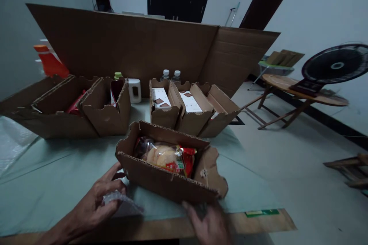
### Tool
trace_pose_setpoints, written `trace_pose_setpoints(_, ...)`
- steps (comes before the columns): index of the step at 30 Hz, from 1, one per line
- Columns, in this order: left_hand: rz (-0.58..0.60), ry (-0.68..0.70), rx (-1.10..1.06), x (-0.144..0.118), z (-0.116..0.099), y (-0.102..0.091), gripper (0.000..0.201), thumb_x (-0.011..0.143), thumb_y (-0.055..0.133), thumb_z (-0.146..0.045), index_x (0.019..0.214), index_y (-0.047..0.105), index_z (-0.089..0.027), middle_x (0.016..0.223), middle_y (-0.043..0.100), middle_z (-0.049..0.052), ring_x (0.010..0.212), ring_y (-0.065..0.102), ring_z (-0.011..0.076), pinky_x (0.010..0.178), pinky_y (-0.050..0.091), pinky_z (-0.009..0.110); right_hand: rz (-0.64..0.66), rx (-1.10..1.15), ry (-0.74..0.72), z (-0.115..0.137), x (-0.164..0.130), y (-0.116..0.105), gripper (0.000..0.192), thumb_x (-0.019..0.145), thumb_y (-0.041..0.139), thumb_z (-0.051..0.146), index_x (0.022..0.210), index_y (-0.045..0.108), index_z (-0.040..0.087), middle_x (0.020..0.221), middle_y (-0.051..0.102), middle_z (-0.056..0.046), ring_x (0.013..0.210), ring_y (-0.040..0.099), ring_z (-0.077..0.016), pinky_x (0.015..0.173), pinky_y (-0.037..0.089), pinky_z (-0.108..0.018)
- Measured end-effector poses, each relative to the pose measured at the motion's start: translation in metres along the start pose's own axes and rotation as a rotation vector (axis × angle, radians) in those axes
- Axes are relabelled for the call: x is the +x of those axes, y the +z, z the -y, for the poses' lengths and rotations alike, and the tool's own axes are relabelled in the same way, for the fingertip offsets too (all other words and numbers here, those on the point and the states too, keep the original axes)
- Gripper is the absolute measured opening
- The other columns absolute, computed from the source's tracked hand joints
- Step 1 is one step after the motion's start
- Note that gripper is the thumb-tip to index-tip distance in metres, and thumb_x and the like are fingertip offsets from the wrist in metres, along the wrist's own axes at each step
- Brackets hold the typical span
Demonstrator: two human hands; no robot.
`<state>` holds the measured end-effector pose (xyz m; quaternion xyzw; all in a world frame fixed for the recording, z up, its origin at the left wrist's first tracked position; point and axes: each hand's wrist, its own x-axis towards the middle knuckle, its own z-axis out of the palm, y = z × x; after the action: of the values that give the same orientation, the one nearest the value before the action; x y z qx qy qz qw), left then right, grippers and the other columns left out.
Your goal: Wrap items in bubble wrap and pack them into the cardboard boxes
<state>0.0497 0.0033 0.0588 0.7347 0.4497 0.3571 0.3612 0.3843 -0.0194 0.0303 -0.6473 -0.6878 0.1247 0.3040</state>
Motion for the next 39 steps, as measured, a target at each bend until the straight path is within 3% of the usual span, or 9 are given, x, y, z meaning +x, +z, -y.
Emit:
trace_pose_setpoints(8, -0.111, -0.057, 0.032, 0.047, 0.019, 0.026, 0.016, 0.079, 0.050, -0.014, 0.073, 0.065, -0.017, 0.155, 0.042, 0.013, 0.125, 0.058, 0.0278, 0.097, 0.053, 0.038, 0.038, 0.299, 0.116, -0.019, 0.120, 0.013, 0.041, 0.075, 0.059, 0.047, 0.102, 0.063, 0.016, 0.099, 0.076, -0.014, 0.089, 0.072, -0.0298, 0.080, 0.058, -0.040)
trace_pose_setpoints(14, -0.086, -0.165, -0.009, 0.009, 0.010, -0.010, 0.019, 0.086, 0.048, -0.022, 0.076, 0.064, -0.019, 0.105, 0.072, 0.009, 0.092, 0.068, 0.0200, 0.080, 0.054, 0.028, -0.083, 0.147, 0.115, -0.010, 0.058, 0.000, 0.042, 0.088, 0.057, 0.046, 0.121, 0.063, 0.020, 0.110, 0.075, -0.011, 0.097, 0.073, -0.0259, 0.084, 0.059, -0.037)
trace_pose_setpoints(18, 0.067, -0.244, 0.016, -0.012, -0.011, -0.012, 0.020, 0.087, 0.048, -0.023, 0.079, 0.067, -0.021, 0.077, 0.070, 0.001, 0.072, 0.064, 0.0156, 0.060, 0.046, 0.021, 0.166, 0.151, -0.240, 0.050, 0.017, -0.005, 0.060, 0.081, 0.070, 0.032, 0.138, 0.056, 0.026, 0.134, 0.065, -0.011, 0.118, 0.065, -0.0289, 0.098, 0.055, -0.042)
trace_pose_setpoints(20, 0.091, -0.177, 0.027, -0.020, -0.019, -0.004, 0.019, 0.085, 0.049, -0.023, 0.082, 0.068, -0.021, 0.078, 0.071, 0.001, 0.073, 0.064, 0.0158, 0.066, 0.047, 0.023, 0.351, 0.185, -0.397, 0.088, 0.010, 0.005, 0.080, 0.075, 0.074, 0.024, 0.149, 0.044, 0.027, 0.143, 0.058, -0.011, 0.128, 0.058, -0.0300, 0.103, 0.051, -0.044)
trace_pose_setpoints(23, 0.155, -0.066, 0.017, -0.038, -0.020, 0.001, 0.020, 0.079, 0.053, -0.021, 0.090, 0.069, -0.021, 0.086, 0.072, 0.003, 0.081, 0.065, 0.0181, 0.079, 0.050, 0.028, 0.506, 0.214, -0.482, 0.123, 0.004, 0.026, 0.063, 0.080, 0.065, 0.012, 0.140, 0.054, 0.027, 0.120, 0.071, -0.007, 0.110, 0.065, -0.0245, 0.096, 0.053, -0.041)
trace_pose_setpoints(26, 0.182, -0.043, 0.005, -0.065, -0.006, -0.010, 0.042, 0.069, 0.057, -0.017, 0.110, 0.066, -0.022, 0.109, 0.070, 0.006, 0.102, 0.063, 0.0231, 0.093, 0.051, 0.035, 0.507, 0.215, -0.522, 0.124, -0.010, 0.045, 0.037, 0.085, 0.053, 0.005, 0.111, 0.070, 0.026, 0.095, 0.075, -0.003, 0.090, 0.067, -0.0208, 0.084, 0.052, -0.039)
trace_pose_setpoints(29, 0.004, -0.131, 0.176, -0.082, 0.017, -0.024, 0.050, 0.070, 0.054, -0.014, 0.119, 0.062, -0.020, 0.125, 0.062, 0.011, 0.116, 0.058, 0.0263, 0.101, 0.047, 0.041, 0.407, 0.243, -0.559, 0.115, -0.031, 0.060, 0.033, 0.084, 0.051, 0.003, 0.101, 0.070, 0.024, 0.092, 0.075, -0.003, 0.088, 0.068, -0.0198, 0.078, 0.053, -0.036)
trace_pose_setpoints(33, -0.135, -0.310, 0.565, -0.065, 0.044, -0.024, 0.040, 0.085, 0.057, -0.026, 0.123, 0.058, -0.015, 0.115, 0.064, 0.015, 0.107, 0.059, 0.0312, 0.094, 0.048, 0.047, 0.297, 0.251, -0.575, 0.119, -0.055, 0.077, 0.039, 0.078, 0.047, 0.000, 0.101, 0.068, 0.023, 0.091, 0.075, -0.003, 0.088, 0.069, -0.0202, 0.080, 0.055, -0.037)
trace_pose_setpoints(39, 0.004, -0.330, 0.686, -0.024, 0.048, -0.007, 0.050, 0.085, 0.054, -0.014, 0.135, 0.051, -0.017, 0.113, 0.071, 0.014, 0.108, 0.065, 0.0279, 0.094, 0.045, 0.040, 0.307, 0.174, -0.615, 0.126, -0.063, 0.077, 0.048, 0.070, 0.044, -0.002, 0.102, 0.069, 0.024, 0.094, 0.075, -0.004, 0.091, 0.069, -0.0212, 0.082, 0.055, -0.038)
